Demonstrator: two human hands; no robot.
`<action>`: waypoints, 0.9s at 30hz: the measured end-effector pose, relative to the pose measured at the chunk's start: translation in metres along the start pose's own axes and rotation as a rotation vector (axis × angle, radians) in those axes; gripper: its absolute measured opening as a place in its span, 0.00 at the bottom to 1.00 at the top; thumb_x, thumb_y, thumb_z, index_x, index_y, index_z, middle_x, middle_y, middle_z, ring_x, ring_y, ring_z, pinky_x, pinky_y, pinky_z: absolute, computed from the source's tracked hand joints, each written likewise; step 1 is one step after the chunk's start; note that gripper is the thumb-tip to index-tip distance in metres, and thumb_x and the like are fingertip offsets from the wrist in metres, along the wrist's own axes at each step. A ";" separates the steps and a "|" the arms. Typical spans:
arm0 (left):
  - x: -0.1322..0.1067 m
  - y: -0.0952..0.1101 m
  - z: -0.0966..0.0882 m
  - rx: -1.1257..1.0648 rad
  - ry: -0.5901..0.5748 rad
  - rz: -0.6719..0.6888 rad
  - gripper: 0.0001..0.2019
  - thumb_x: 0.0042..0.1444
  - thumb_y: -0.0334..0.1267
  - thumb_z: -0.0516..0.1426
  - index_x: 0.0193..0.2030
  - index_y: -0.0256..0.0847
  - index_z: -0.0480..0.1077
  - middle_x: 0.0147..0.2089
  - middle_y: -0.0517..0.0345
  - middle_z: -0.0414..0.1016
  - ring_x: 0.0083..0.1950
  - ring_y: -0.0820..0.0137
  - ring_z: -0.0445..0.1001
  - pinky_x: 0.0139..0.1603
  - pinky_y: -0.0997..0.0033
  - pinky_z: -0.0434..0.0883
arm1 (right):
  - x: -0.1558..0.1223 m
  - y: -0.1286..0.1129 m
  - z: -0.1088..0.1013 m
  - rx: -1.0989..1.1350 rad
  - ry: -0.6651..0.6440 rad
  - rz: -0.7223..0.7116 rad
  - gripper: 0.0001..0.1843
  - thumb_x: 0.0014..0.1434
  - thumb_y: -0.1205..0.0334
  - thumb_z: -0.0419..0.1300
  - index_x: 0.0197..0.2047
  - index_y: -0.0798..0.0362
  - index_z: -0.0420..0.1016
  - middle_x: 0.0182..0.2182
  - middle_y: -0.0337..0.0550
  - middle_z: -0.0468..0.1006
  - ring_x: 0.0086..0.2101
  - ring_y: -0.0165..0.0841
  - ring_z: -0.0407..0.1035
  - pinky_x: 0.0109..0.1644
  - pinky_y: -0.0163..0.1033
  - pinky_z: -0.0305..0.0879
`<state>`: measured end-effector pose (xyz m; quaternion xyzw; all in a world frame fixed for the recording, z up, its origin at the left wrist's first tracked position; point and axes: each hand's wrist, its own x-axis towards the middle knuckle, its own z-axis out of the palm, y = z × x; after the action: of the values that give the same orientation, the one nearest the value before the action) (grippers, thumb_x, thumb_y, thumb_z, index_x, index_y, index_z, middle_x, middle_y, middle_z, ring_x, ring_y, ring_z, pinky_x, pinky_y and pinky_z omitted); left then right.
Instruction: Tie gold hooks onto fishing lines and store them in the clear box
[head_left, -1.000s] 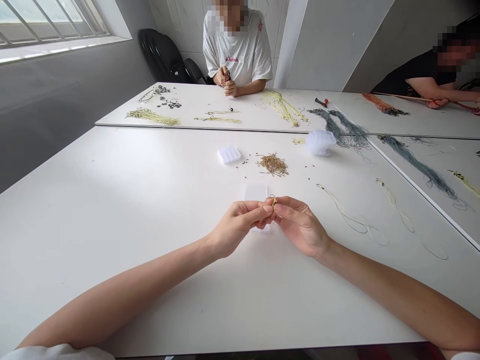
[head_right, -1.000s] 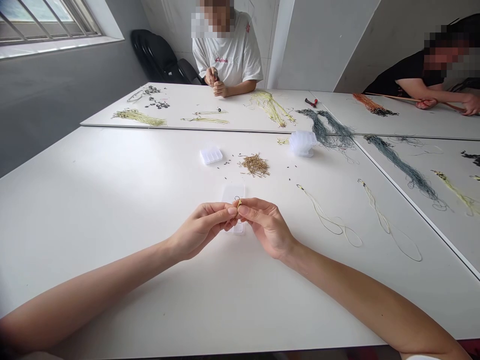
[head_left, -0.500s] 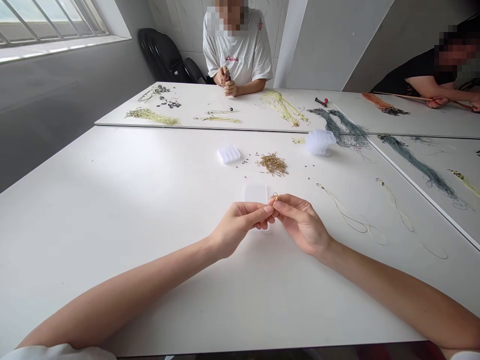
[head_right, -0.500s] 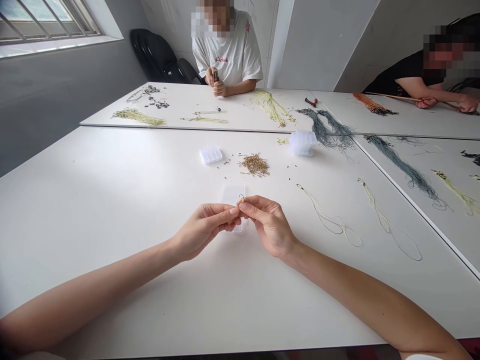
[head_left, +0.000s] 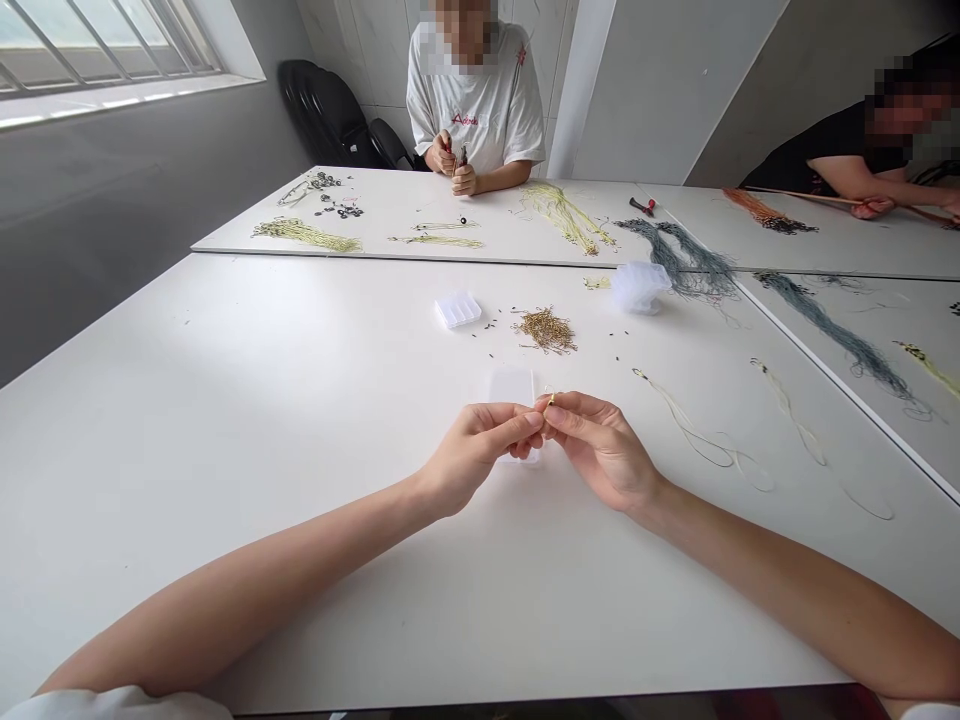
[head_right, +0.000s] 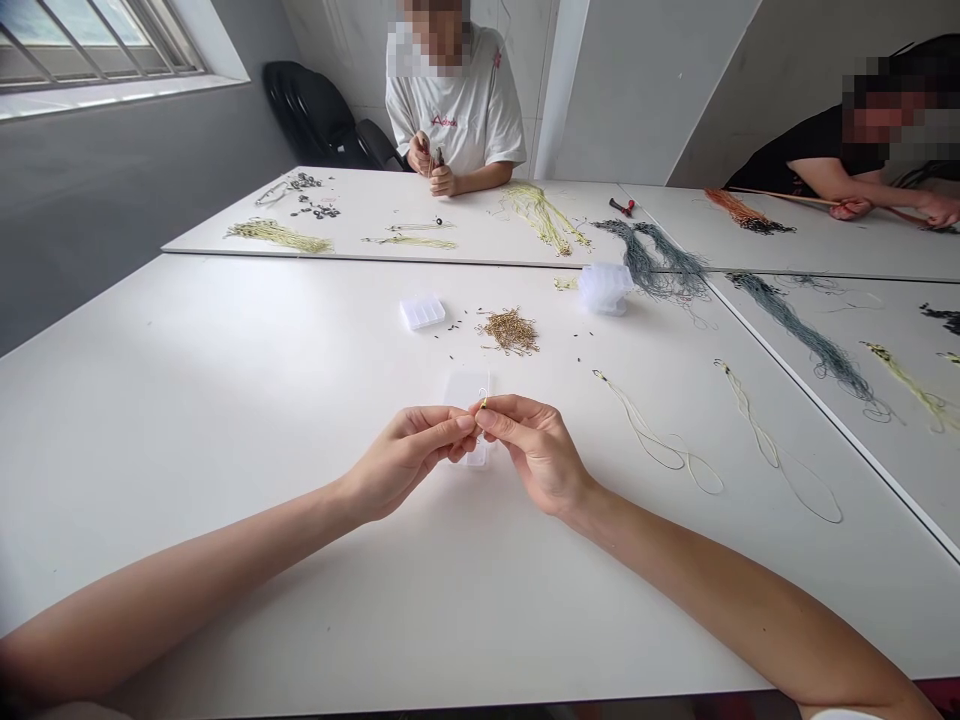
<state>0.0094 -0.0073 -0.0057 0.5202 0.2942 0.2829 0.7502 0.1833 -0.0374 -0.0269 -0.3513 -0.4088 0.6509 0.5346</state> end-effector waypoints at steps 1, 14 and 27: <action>0.000 0.000 0.000 -0.001 0.006 -0.012 0.14 0.62 0.43 0.57 0.29 0.35 0.73 0.32 0.57 0.68 0.34 0.74 0.61 0.39 0.70 0.61 | 0.001 0.000 0.000 0.002 0.008 -0.005 0.03 0.58 0.61 0.65 0.34 0.48 0.81 0.29 0.40 0.74 0.33 0.34 0.67 0.46 0.49 0.63; 0.004 -0.001 -0.005 0.097 0.042 -0.149 0.12 0.58 0.45 0.60 0.32 0.36 0.75 0.30 0.58 0.70 0.30 0.75 0.64 0.36 0.69 0.60 | 0.010 -0.013 -0.011 0.030 0.117 -0.067 0.03 0.59 0.62 0.64 0.33 0.50 0.77 0.32 0.39 0.74 0.29 0.27 0.62 0.40 0.36 0.62; 0.002 0.018 -0.010 0.390 0.187 0.194 0.12 0.60 0.45 0.59 0.35 0.37 0.75 0.33 0.57 0.73 0.34 0.73 0.67 0.36 0.71 0.65 | 0.009 -0.017 -0.011 -0.014 -0.030 0.082 0.03 0.56 0.62 0.67 0.33 0.52 0.80 0.29 0.40 0.74 0.29 0.28 0.62 0.38 0.37 0.60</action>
<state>0.0018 0.0059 0.0085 0.6527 0.3601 0.3385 0.5743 0.1982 -0.0248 -0.0162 -0.3619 -0.4067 0.6745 0.4987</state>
